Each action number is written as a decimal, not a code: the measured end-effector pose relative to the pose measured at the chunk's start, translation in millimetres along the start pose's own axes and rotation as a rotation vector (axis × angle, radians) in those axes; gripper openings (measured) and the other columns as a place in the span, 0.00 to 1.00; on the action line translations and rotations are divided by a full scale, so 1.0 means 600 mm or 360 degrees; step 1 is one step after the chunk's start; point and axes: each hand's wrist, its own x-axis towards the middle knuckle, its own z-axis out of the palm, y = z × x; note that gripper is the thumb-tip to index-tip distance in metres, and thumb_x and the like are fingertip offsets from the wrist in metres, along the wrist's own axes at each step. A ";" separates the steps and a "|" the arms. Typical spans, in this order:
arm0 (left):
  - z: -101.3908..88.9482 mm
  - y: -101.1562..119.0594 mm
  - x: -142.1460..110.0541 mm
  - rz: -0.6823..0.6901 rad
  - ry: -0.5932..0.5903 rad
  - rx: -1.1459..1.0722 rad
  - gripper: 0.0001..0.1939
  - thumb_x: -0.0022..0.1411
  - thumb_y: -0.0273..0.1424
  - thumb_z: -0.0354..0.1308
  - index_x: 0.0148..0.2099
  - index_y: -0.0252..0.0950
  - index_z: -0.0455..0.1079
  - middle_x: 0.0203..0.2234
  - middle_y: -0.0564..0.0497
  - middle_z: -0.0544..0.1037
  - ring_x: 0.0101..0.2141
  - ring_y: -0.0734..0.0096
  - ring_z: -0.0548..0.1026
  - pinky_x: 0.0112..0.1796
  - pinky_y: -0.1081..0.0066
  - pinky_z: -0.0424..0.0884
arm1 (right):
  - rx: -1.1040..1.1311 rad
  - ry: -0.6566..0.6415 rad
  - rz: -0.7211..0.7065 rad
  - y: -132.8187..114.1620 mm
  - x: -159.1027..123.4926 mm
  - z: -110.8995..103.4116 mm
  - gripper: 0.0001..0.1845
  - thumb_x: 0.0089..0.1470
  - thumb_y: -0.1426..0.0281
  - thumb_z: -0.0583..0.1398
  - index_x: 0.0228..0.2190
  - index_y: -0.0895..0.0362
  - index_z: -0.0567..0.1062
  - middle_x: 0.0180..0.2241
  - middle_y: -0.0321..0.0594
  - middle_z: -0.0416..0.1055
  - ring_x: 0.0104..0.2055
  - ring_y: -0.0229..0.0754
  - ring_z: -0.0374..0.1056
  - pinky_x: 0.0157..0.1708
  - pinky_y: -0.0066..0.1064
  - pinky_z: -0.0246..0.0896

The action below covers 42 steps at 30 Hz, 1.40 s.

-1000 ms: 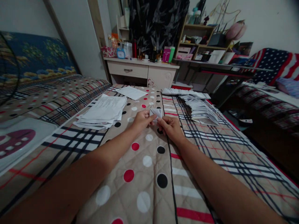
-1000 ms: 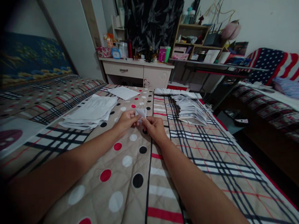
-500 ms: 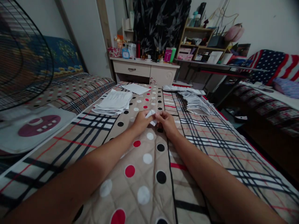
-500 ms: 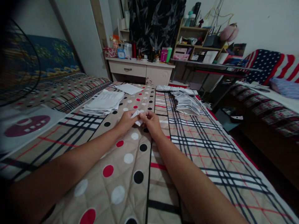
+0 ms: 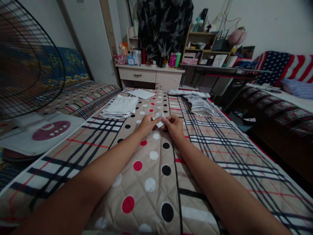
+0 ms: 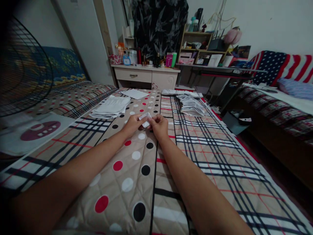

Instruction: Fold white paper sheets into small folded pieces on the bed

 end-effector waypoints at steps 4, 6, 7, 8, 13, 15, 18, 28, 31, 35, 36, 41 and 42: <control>-0.006 -0.001 0.001 -0.0112 -0.0142 -0.0202 0.25 0.41 0.39 0.74 0.37 0.30 0.72 0.23 0.53 0.76 0.22 0.77 0.72 0.25 0.76 0.67 | 0.0050 0.0107 0.0010 0.007 0.010 -0.007 0.21 0.38 0.55 0.69 0.24 0.53 0.65 0.16 0.30 0.68 0.17 0.37 0.67 0.18 0.28 0.64; -0.009 -0.003 0.002 -0.0141 -0.0145 -0.0254 0.25 0.40 0.36 0.75 0.38 0.29 0.73 0.25 0.51 0.78 0.23 0.76 0.73 0.27 0.76 0.69 | 0.0085 0.0094 0.0016 0.010 0.014 -0.008 0.21 0.39 0.56 0.68 0.24 0.53 0.65 0.16 0.31 0.69 0.18 0.38 0.68 0.19 0.29 0.66; -0.010 -0.003 0.003 -0.0147 -0.0140 -0.0272 0.25 0.40 0.35 0.75 0.39 0.29 0.73 0.26 0.50 0.78 0.24 0.76 0.74 0.27 0.76 0.69 | 0.0099 0.0082 0.0017 0.012 0.015 -0.009 0.20 0.39 0.57 0.68 0.25 0.53 0.65 0.16 0.31 0.70 0.19 0.38 0.69 0.20 0.30 0.67; -0.012 -0.003 0.003 -0.0153 -0.0139 -0.0275 0.24 0.40 0.35 0.75 0.38 0.29 0.73 0.26 0.50 0.78 0.24 0.76 0.74 0.27 0.76 0.70 | 0.0112 0.0070 0.0017 0.012 0.016 -0.009 0.20 0.39 0.57 0.69 0.25 0.53 0.65 0.17 0.31 0.70 0.19 0.39 0.69 0.21 0.30 0.68; -0.013 0.001 0.002 -0.0211 -0.0168 -0.0021 0.17 0.49 0.39 0.70 0.27 0.29 0.72 0.18 0.49 0.76 0.18 0.77 0.72 0.22 0.77 0.66 | 0.0133 -0.0010 0.0009 0.011 0.014 -0.010 0.19 0.39 0.57 0.68 0.25 0.53 0.66 0.18 0.33 0.72 0.22 0.40 0.71 0.23 0.30 0.68; -0.011 0.006 0.000 -0.0208 -0.0156 0.0145 0.17 0.53 0.39 0.68 0.25 0.30 0.71 0.16 0.50 0.75 0.16 0.77 0.70 0.20 0.78 0.64 | 0.0079 -0.0019 -0.0004 0.008 0.013 -0.010 0.19 0.40 0.57 0.68 0.25 0.54 0.67 0.19 0.33 0.70 0.21 0.38 0.69 0.22 0.29 0.65; -0.005 0.011 -0.003 -0.0187 -0.0151 0.0406 0.17 0.55 0.38 0.65 0.23 0.32 0.69 0.15 0.52 0.73 0.14 0.78 0.69 0.17 0.78 0.62 | 0.0005 -0.0007 -0.0088 0.005 0.013 -0.010 0.18 0.41 0.56 0.67 0.25 0.55 0.69 0.21 0.32 0.68 0.19 0.34 0.63 0.19 0.26 0.60; -0.004 -0.010 0.008 0.0293 0.0153 0.0538 0.17 0.55 0.44 0.62 0.33 0.33 0.76 0.23 0.51 0.78 0.22 0.72 0.73 0.24 0.74 0.66 | -0.0195 -0.0016 -0.0240 0.013 0.016 -0.013 0.12 0.46 0.60 0.62 0.22 0.57 0.74 0.18 0.33 0.67 0.19 0.35 0.60 0.18 0.28 0.54; -0.011 -0.010 0.012 0.0433 0.0293 0.0487 0.15 0.53 0.42 0.64 0.33 0.33 0.77 0.26 0.50 0.79 0.26 0.70 0.74 0.27 0.73 0.68 | -0.0361 -0.0104 -0.0303 0.018 0.013 -0.010 0.13 0.50 0.60 0.61 0.23 0.56 0.75 0.20 0.34 0.69 0.20 0.37 0.62 0.21 0.28 0.55; -0.016 -0.007 0.013 0.0460 0.0316 0.0520 0.10 0.55 0.36 0.63 0.31 0.33 0.78 0.23 0.52 0.79 0.25 0.71 0.74 0.27 0.73 0.68 | -0.0613 -0.0045 -0.0503 0.020 0.013 -0.011 0.11 0.53 0.61 0.60 0.27 0.55 0.77 0.24 0.35 0.73 0.26 0.39 0.66 0.28 0.30 0.60; -0.016 -0.007 0.013 0.0482 0.0332 0.0545 0.08 0.56 0.34 0.63 0.31 0.33 0.78 0.24 0.52 0.79 0.25 0.71 0.75 0.27 0.73 0.68 | -0.0673 -0.0001 -0.0568 0.020 0.013 -0.011 0.10 0.53 0.62 0.61 0.28 0.55 0.78 0.26 0.36 0.74 0.28 0.40 0.67 0.31 0.30 0.61; -0.010 -0.004 0.010 0.0763 0.0423 0.0669 0.06 0.58 0.29 0.62 0.37 0.35 0.79 0.34 0.48 0.82 0.34 0.69 0.78 0.31 0.74 0.70 | -0.0829 0.0144 -0.0816 0.019 0.016 -0.014 0.06 0.52 0.67 0.61 0.31 0.55 0.79 0.30 0.39 0.75 0.32 0.42 0.68 0.36 0.33 0.63; -0.009 -0.002 0.008 0.0829 0.0416 0.0694 0.06 0.58 0.29 0.63 0.39 0.36 0.79 0.36 0.48 0.82 0.35 0.70 0.78 0.31 0.75 0.70 | -0.0843 0.0141 -0.0845 0.019 0.016 -0.014 0.06 0.53 0.67 0.61 0.31 0.55 0.79 0.30 0.39 0.75 0.32 0.42 0.68 0.37 0.33 0.63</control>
